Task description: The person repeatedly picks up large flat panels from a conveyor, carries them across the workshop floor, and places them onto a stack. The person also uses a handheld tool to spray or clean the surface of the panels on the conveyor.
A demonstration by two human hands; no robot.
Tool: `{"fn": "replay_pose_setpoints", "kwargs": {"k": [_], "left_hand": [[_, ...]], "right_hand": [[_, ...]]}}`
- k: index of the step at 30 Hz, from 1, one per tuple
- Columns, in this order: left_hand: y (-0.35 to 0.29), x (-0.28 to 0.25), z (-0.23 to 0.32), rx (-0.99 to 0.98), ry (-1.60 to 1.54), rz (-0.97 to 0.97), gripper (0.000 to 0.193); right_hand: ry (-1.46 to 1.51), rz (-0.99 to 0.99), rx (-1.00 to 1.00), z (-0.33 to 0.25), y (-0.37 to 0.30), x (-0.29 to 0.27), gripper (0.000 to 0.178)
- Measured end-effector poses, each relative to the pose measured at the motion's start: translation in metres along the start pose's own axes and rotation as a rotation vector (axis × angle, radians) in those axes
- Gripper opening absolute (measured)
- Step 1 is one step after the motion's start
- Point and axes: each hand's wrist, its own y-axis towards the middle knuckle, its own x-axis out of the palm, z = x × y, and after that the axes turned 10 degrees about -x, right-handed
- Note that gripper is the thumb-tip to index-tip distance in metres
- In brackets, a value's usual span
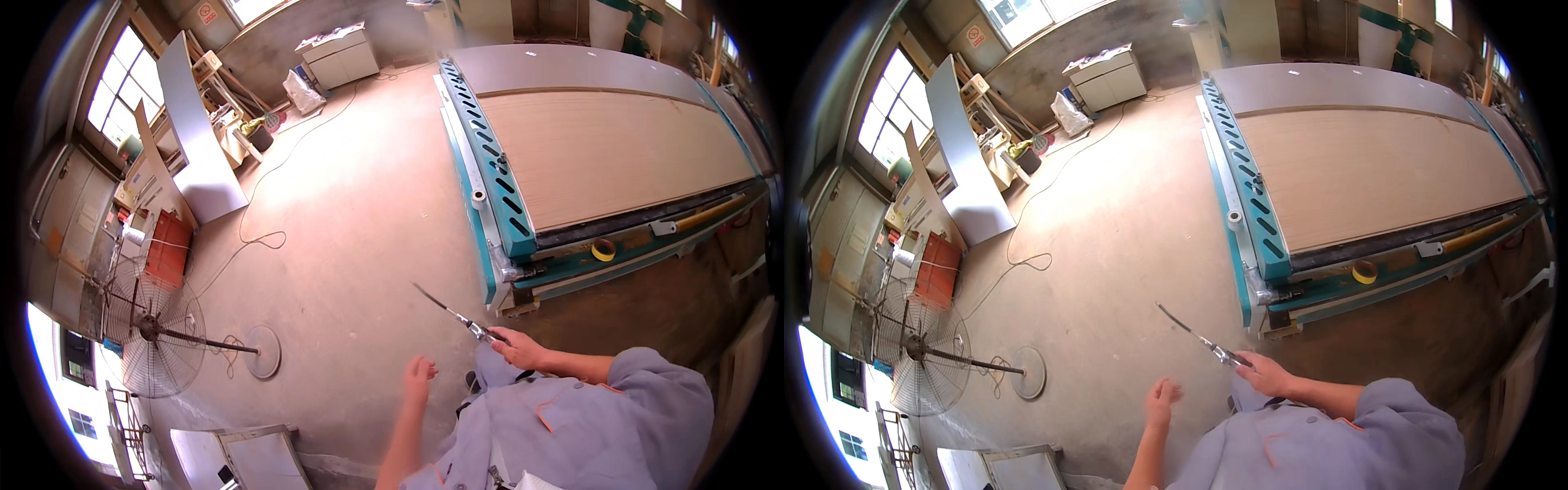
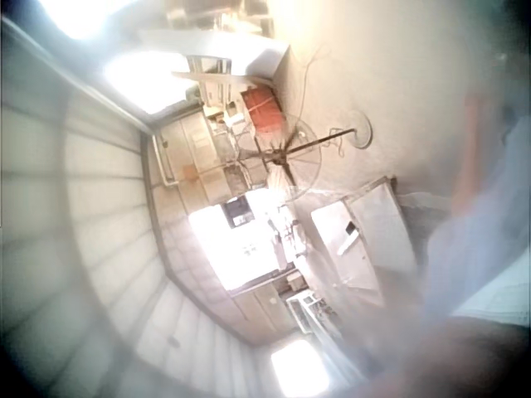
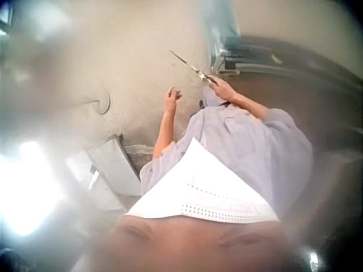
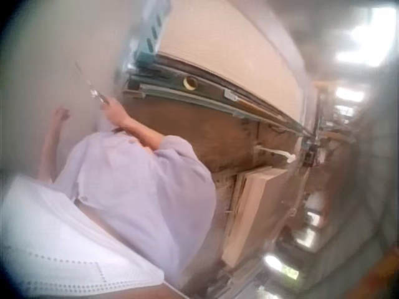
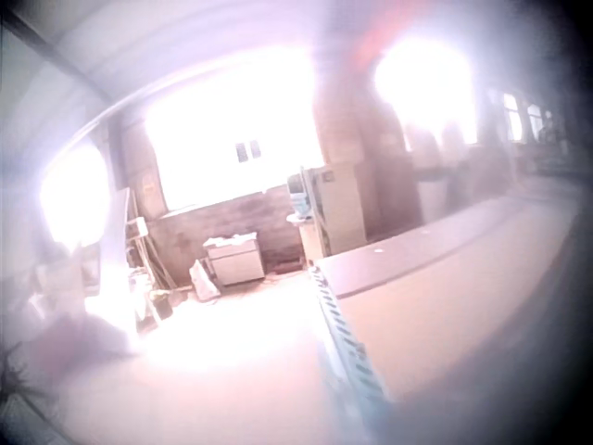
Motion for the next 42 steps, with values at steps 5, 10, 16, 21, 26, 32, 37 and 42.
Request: {"fn": "replay_pose_setpoints", "kwargs": {"k": [5, 10, 16, 21, 26, 32, 37, 42], "left_hand": [[0.051, -0.074, 0.004, -0.109, -0.074, 0.137, 0.032], [0.132, -0.13, 0.021, -0.168, -0.055, 0.275, 0.023], [0.262, -0.138, 0.105, -0.288, -0.043, 0.242, 0.023], [0.413, -0.154, 0.174, -0.197, -0.006, -0.029, 0.027], [0.611, -0.199, 0.186, 0.133, 0.619, -0.167, 0.02], [0.674, -0.072, 0.368, -0.067, 0.28, -0.173, 0.017], [0.806, -0.017, 0.464, -0.049, 0.327, -0.242, 0.015], [0.907, 0.083, 0.546, 0.003, 0.565, -0.469, 0.021]], "right_hand": [[0.299, 0.209, 0.105, 0.003, 0.13, -0.014, 0.043], [0.531, 0.488, 0.077, 0.012, 0.285, -0.05, 0.045], [0.61, 0.849, 0.079, 0.017, 0.432, -0.119, 0.038], [0.73, 1.226, 0.241, 0.034, 0.491, -0.205, 0.032], [0.817, 1.465, 0.249, 0.073, 0.527, -0.255, 0.033], [0.892, 1.83, 0.155, 0.088, 0.54, -0.297, 0.029], [0.945, 2.141, 0.044, 0.072, 0.561, -0.315, 0.031], [0.872, 1.743, 0.183, 0.03, 0.601, -0.336, 0.028]]}}
